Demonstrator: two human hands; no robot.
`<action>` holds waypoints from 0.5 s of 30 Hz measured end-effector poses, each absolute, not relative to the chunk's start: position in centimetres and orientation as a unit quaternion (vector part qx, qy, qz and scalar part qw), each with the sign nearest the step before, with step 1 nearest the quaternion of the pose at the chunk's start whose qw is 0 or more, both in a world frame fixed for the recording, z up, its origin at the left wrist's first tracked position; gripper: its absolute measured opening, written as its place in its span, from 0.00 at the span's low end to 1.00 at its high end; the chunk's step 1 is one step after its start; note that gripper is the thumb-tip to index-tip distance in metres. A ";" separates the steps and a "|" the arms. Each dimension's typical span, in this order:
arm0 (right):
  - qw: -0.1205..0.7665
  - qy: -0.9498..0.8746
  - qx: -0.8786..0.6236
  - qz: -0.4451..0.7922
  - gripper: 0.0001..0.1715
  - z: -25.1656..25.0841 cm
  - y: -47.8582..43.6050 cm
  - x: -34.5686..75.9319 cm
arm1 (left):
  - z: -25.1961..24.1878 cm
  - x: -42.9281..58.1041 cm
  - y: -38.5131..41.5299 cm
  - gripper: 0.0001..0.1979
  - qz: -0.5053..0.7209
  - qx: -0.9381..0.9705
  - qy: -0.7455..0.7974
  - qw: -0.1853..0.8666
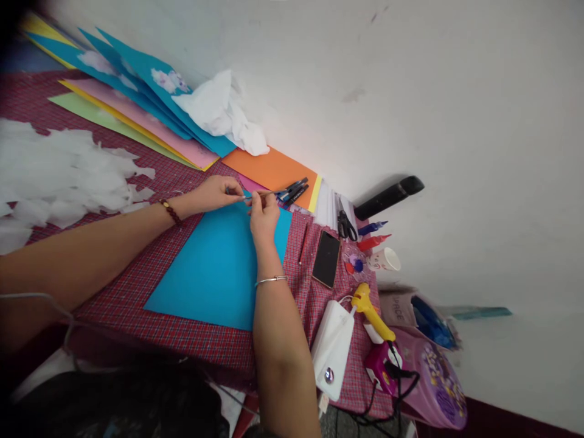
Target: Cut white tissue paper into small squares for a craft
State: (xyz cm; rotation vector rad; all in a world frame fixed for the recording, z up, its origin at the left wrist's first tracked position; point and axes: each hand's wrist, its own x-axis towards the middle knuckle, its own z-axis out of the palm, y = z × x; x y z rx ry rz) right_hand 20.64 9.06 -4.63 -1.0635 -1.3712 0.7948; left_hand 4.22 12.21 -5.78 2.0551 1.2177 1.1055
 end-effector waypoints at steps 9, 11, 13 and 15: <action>0.533 -0.601 -0.494 0.333 0.16 -5.3 9.5 21.0 | -6.4 4.2 13.2 0.06 0.383 0.801 0.435 0.150; 0.527 -0.601 -0.500 0.334 0.16 -5.3 9.6 21.0 | -6.1 4.3 13.1 0.05 0.369 0.807 0.436 0.153; 0.521 -0.601 -0.505 0.335 0.16 -5.3 9.6 21.0 | -5.8 4.3 12.9 0.05 0.352 0.810 0.442 0.153; 0.517 -0.600 -0.509 0.337 0.15 -5.3 9.6 21.0 | -5.5 4.4 12.8 0.07 0.336 0.815 0.445 0.157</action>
